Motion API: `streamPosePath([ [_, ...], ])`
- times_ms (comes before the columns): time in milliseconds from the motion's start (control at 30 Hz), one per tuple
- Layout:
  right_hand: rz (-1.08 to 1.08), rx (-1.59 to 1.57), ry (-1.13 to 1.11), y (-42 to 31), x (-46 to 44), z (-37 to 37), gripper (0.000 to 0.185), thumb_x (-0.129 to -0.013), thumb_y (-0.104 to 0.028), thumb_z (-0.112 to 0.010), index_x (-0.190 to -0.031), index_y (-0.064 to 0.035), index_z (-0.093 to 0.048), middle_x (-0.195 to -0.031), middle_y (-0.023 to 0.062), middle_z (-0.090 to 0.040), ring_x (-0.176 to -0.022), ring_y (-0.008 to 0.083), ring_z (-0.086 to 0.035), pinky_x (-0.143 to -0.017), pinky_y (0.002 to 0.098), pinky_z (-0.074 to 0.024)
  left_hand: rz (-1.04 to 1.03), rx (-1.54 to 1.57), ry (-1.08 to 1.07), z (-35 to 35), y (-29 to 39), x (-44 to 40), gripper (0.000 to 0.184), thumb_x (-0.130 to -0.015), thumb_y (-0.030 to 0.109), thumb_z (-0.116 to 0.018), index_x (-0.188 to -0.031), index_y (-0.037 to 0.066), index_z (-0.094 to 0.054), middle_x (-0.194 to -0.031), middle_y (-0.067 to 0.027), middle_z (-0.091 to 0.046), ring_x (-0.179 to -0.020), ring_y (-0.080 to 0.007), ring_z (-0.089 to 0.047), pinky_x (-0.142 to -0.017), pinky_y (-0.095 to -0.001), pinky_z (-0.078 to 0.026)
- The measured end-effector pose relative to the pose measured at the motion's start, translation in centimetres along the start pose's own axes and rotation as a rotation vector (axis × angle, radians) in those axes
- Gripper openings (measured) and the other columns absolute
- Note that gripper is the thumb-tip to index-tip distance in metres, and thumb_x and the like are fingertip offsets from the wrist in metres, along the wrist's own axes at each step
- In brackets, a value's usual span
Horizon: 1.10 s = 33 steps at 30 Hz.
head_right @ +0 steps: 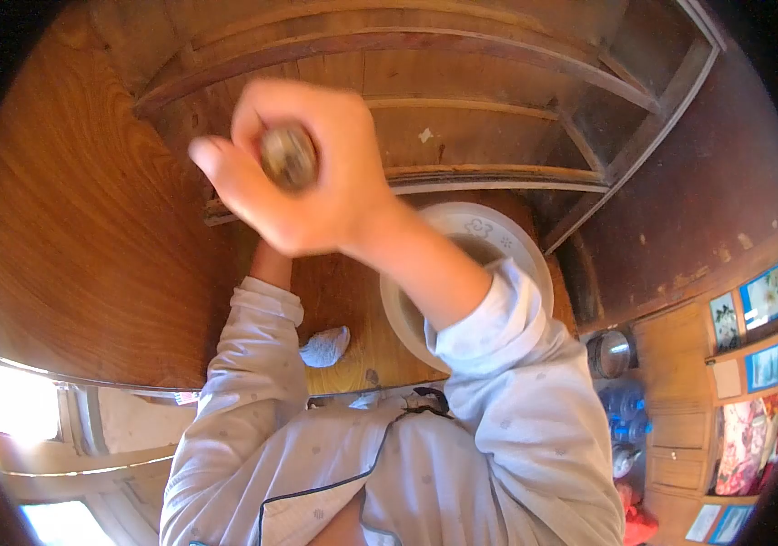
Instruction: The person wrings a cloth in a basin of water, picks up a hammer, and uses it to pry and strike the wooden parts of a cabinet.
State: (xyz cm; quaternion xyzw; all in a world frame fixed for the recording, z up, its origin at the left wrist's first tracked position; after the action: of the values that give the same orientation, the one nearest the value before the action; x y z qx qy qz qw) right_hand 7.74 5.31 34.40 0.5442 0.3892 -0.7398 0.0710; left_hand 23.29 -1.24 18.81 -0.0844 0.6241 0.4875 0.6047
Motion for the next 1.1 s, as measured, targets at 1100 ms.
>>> streamPosePath([
  [1100, 0.223, -0.223, 0.251, 1.6, 3.9, 2.8, 0.014, -0.088, -0.013, -0.056, -0.080, -0.0042, -0.048, -0.065, 0.0073, -0.049, -0.059, 0.0155, -0.046, -0.060, 0.0353, -0.0475, 0.137, 0.120, 0.033, 0.5, -1.2, 1.3, 0.029, -0.087, 0.000, -0.048, -0.108, 0.004, -0.067, -0.087, -0.0140, -0.064, -0.083, -0.0274, -0.062, -0.076, -0.0318, -0.048],
])
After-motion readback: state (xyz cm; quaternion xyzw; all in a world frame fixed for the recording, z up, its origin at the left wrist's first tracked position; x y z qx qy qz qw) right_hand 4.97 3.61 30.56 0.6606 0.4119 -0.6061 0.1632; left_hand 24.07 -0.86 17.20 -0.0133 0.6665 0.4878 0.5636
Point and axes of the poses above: each hand's wrist, its own x-axis away from the middle knuckle, its own z-axis out of the back of the hand, y = z × x, the point moved 5 cm from there along -x, towards the middle knuckle
